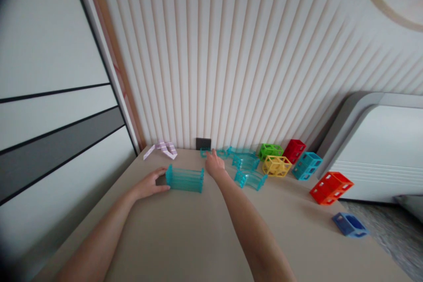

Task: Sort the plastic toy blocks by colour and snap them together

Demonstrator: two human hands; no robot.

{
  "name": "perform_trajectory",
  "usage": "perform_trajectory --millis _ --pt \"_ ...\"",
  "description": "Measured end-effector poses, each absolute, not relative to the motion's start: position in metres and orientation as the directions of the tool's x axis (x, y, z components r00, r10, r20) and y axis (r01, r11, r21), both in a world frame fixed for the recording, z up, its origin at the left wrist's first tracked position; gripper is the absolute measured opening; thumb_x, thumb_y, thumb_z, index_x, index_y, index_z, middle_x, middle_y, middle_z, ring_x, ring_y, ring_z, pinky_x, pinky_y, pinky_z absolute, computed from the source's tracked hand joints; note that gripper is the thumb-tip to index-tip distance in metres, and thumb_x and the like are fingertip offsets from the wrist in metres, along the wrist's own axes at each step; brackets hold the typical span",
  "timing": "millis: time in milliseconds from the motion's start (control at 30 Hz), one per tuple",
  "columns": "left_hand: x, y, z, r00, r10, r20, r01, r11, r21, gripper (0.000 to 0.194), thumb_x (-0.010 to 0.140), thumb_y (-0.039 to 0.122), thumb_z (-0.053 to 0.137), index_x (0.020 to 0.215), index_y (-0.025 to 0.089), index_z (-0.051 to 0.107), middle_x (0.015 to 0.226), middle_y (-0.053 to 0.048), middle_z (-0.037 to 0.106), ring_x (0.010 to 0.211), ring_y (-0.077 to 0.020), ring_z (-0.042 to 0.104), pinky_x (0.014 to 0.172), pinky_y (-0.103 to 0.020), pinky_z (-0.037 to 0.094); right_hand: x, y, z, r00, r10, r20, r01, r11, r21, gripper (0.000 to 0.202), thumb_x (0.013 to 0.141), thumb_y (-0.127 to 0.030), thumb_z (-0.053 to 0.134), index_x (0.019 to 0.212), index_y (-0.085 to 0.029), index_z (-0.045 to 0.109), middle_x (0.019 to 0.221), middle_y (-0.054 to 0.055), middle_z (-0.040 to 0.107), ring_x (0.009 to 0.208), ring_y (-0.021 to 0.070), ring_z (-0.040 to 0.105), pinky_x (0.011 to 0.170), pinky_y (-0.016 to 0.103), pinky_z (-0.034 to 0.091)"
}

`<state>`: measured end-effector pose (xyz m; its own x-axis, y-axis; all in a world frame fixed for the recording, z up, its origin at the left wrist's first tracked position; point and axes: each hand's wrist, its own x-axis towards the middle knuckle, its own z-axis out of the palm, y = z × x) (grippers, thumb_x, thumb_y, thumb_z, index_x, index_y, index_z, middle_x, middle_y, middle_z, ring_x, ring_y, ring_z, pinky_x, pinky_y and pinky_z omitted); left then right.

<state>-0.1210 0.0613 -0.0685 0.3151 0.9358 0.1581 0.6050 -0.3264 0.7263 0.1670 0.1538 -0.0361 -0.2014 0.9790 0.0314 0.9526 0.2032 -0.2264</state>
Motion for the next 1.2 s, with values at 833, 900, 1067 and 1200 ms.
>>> perform_trajectory --millis 833,900,1067,1200 --pt "-0.122 0.063 -0.075 0.330 0.932 0.149 0.561 -0.320 0.764 0.056 0.076 0.037 0.075 0.128 0.023 0.060 0.139 -0.008 0.061 0.130 -0.0277 0.055 0.115 -0.044 0.039 0.183 0.144 -0.041 -0.197 0.979 0.051 0.884 0.200 -0.423 0.014 0.085 -0.028 0.070 0.095 -0.019 0.071 0.104 0.011 0.067 0.093 0.0242 0.067 0.081 0.032 0.046" --pt "-0.121 0.064 -0.076 0.324 0.933 0.153 0.575 -0.323 0.752 0.056 0.075 0.038 0.075 0.127 0.023 0.061 0.138 -0.008 0.062 0.129 -0.0277 0.055 0.115 -0.044 0.039 0.184 0.142 -0.037 -0.191 0.976 0.108 0.844 0.220 -0.490 0.012 0.085 -0.027 0.070 0.092 -0.018 0.070 0.102 0.010 0.067 0.092 0.0233 0.066 0.082 0.032 0.045" --pt "-0.113 0.065 -0.079 0.301 0.939 0.165 0.624 -0.325 0.711 0.060 0.074 0.043 0.076 0.128 0.022 0.061 0.136 -0.011 0.062 0.127 -0.0298 0.056 0.113 -0.046 0.040 0.198 0.132 -0.017 -0.110 0.950 0.293 0.673 0.288 -0.681 0.017 0.085 -0.037 0.067 0.090 -0.020 0.065 0.097 0.006 0.065 0.079 0.0187 0.062 0.078 0.031 0.046" --pt "-0.103 0.067 -0.080 0.316 0.927 0.201 0.649 -0.366 0.667 0.058 0.075 0.046 0.076 0.125 0.020 0.063 0.133 -0.013 0.064 0.125 -0.0313 0.057 0.111 -0.047 0.041 0.224 0.106 -0.004 -0.010 0.941 0.337 0.461 0.304 -0.834 0.040 0.086 -0.061 0.058 0.092 -0.022 0.057 0.064 -0.002 0.057 0.055 0.0166 0.054 0.055 0.027 0.041"
